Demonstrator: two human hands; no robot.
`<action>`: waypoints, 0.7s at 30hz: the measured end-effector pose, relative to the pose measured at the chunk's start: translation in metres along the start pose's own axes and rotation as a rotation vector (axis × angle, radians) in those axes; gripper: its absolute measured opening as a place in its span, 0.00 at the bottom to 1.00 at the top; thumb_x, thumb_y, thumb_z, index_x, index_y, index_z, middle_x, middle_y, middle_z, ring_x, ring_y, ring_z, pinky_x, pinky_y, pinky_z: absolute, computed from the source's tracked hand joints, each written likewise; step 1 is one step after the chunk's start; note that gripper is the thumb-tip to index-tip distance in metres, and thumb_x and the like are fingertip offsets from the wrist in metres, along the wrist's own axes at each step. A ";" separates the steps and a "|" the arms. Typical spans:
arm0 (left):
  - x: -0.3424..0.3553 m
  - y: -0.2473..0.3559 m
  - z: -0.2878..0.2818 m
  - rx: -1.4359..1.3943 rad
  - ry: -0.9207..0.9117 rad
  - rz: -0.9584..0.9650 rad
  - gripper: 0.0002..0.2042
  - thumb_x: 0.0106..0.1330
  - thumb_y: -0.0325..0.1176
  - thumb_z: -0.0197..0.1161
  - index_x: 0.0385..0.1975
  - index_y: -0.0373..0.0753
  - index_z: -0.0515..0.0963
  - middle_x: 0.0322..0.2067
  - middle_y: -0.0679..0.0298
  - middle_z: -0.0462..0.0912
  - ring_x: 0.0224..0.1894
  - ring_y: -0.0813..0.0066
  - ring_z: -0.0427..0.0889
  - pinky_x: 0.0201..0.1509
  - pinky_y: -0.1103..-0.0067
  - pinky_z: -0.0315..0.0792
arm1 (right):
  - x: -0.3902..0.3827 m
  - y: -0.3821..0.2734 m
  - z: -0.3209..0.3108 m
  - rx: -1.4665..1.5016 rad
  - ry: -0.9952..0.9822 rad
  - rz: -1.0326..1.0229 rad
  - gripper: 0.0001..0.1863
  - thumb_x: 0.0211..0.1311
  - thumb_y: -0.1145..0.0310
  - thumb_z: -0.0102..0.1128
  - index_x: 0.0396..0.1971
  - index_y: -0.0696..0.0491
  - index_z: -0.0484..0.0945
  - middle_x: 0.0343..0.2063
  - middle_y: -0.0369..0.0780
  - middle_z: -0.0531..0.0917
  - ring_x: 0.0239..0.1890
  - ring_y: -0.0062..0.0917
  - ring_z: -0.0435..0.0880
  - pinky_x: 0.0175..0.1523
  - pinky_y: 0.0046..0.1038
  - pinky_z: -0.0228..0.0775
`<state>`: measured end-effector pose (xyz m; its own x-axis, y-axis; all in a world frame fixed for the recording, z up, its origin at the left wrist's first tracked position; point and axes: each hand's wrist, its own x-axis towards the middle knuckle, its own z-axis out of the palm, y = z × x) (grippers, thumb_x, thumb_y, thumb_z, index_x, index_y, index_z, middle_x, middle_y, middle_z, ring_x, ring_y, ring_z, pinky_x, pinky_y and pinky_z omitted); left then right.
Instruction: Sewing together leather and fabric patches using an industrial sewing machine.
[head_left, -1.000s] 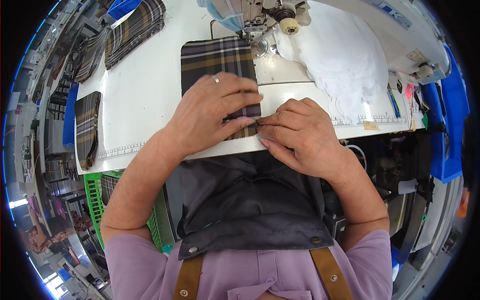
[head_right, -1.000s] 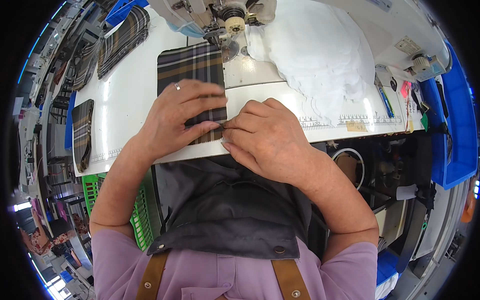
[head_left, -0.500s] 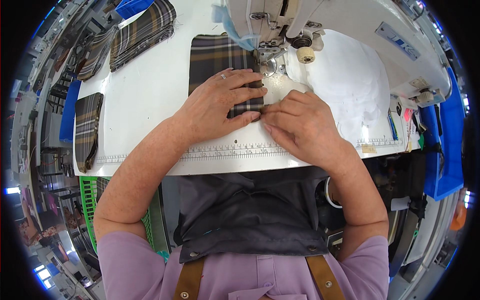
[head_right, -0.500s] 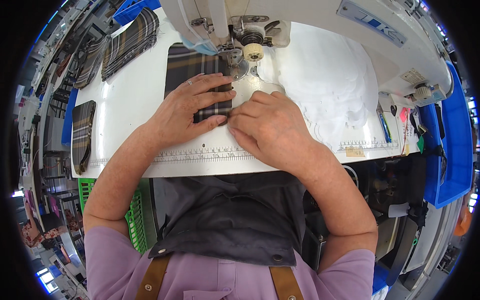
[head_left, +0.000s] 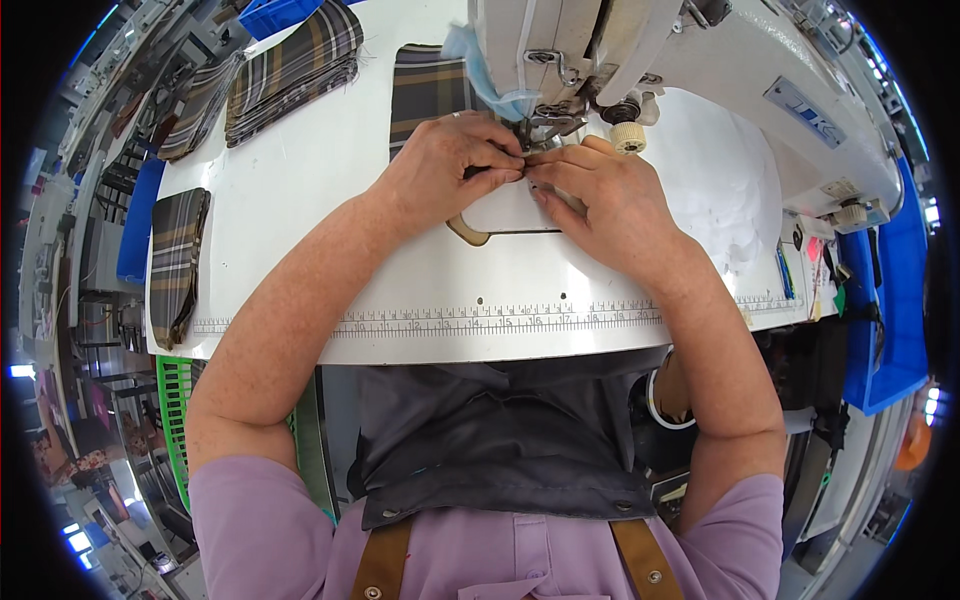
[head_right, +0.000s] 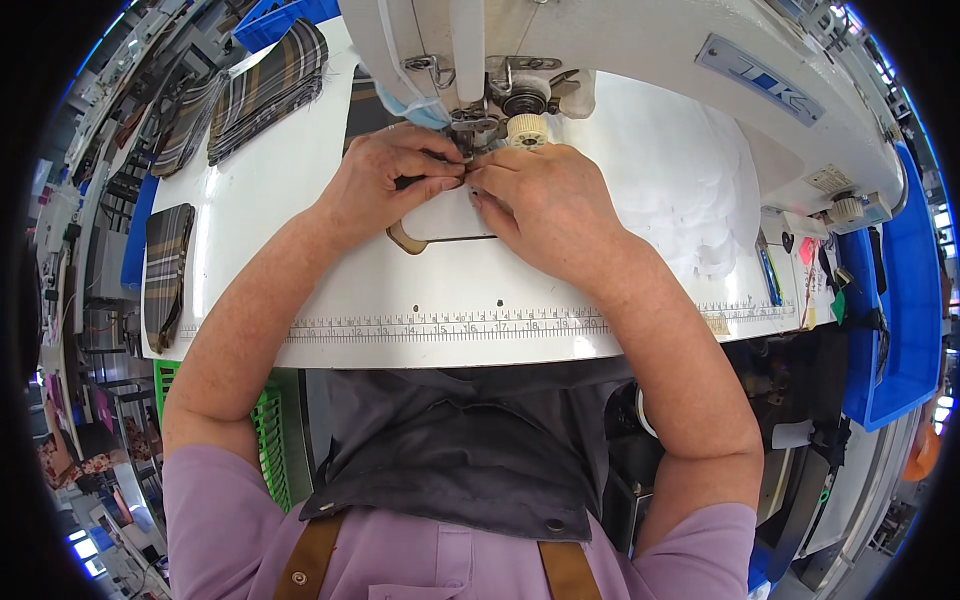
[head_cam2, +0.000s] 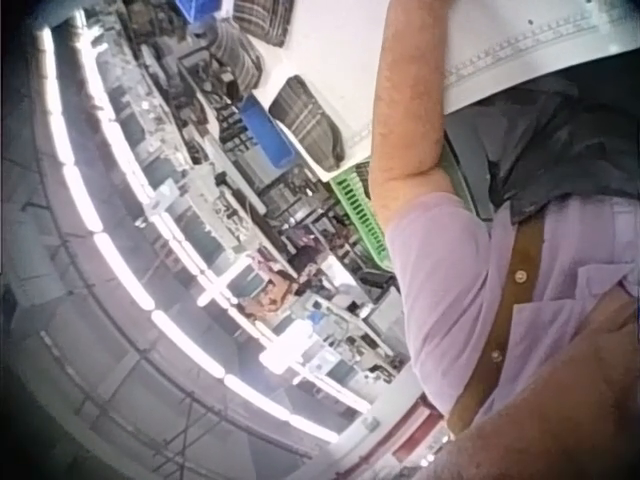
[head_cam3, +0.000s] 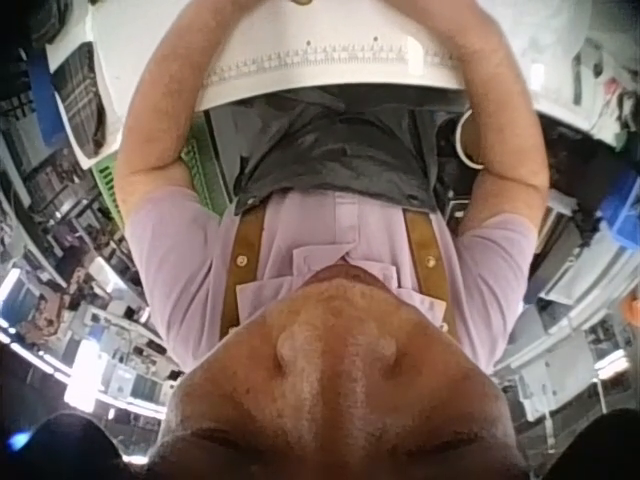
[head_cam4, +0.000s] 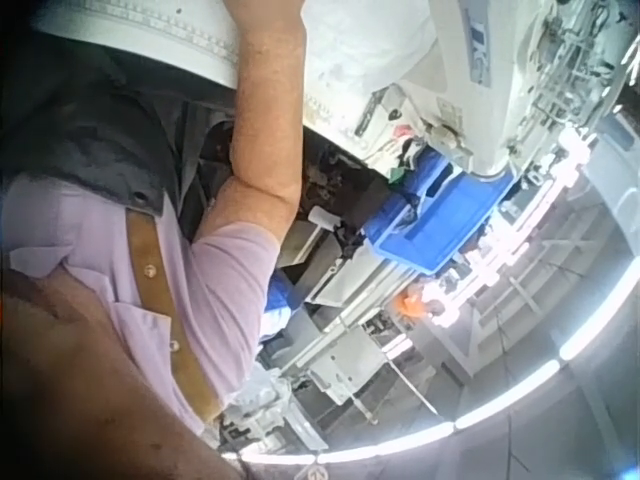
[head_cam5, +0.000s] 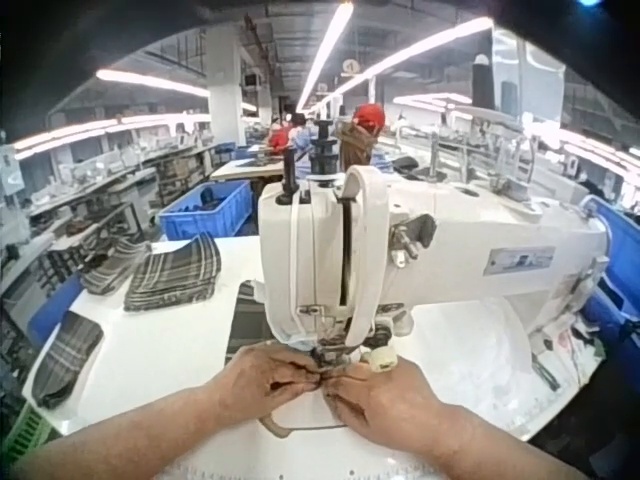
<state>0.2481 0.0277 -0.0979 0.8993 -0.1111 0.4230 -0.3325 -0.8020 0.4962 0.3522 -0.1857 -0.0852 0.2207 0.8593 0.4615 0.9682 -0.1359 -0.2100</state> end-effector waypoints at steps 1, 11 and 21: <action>0.002 -0.002 0.000 -0.006 -0.001 -0.029 0.08 0.61 0.28 0.73 0.40 0.38 0.90 0.45 0.61 0.89 0.48 0.65 0.87 0.54 0.73 0.82 | 0.000 0.000 0.002 -0.001 0.001 0.003 0.07 0.59 0.67 0.67 0.35 0.52 0.88 0.33 0.35 0.87 0.36 0.34 0.86 0.42 0.35 0.78; 0.003 0.003 -0.002 0.175 0.002 -0.001 0.11 0.62 0.31 0.72 0.44 0.40 0.89 0.44 0.59 0.88 0.48 0.62 0.86 0.53 0.70 0.81 | -0.006 0.002 0.009 -0.050 0.112 -0.013 0.10 0.59 0.67 0.68 0.39 0.52 0.87 0.39 0.35 0.87 0.39 0.31 0.85 0.43 0.34 0.79; -0.023 0.032 0.015 0.188 0.071 -0.093 0.24 0.60 0.40 0.75 0.53 0.33 0.84 0.57 0.54 0.79 0.61 0.56 0.77 0.67 0.64 0.71 | -0.009 0.002 0.005 0.010 0.109 -0.058 0.12 0.55 0.67 0.70 0.40 0.53 0.87 0.41 0.35 0.88 0.41 0.31 0.84 0.45 0.33 0.79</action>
<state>0.2213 -0.0041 -0.1025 0.8991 0.0042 0.4377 -0.1847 -0.9030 0.3880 0.3519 -0.1910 -0.0943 0.1767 0.8068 0.5637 0.9786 -0.0824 -0.1887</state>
